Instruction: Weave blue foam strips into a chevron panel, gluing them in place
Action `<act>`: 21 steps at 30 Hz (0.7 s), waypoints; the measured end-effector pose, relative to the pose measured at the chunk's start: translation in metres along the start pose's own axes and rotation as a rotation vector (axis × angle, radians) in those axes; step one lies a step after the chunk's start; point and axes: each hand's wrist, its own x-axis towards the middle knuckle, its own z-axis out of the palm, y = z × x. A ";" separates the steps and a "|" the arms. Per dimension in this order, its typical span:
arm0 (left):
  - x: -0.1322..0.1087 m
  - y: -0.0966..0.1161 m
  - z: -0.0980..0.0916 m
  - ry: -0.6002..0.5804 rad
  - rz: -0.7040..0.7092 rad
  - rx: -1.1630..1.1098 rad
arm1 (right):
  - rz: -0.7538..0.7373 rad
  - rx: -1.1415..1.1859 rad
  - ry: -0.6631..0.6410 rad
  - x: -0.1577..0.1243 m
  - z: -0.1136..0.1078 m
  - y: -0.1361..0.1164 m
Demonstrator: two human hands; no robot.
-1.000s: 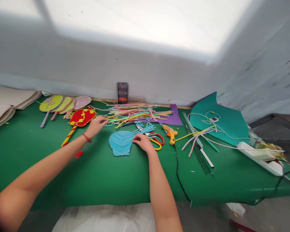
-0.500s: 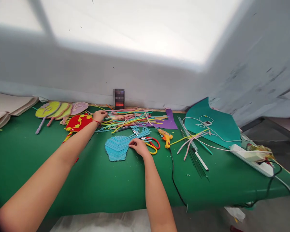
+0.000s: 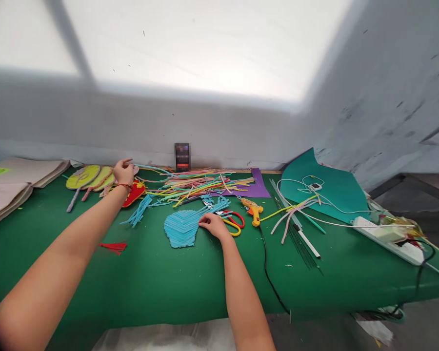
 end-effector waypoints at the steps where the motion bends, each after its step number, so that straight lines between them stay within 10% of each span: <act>1: 0.005 0.007 -0.009 0.087 0.011 -0.027 | 0.000 0.001 0.002 0.000 0.000 0.000; 6: 0.041 0.058 -0.049 0.397 0.071 -0.245 | 0.012 0.004 0.009 0.000 0.000 0.000; 11: 0.042 0.096 -0.067 0.361 0.042 -0.426 | 0.009 -0.001 0.009 0.000 0.000 -0.002; 21: -0.206 0.005 -0.002 -0.283 0.036 -0.393 | 0.022 -0.053 0.062 -0.001 0.003 -0.011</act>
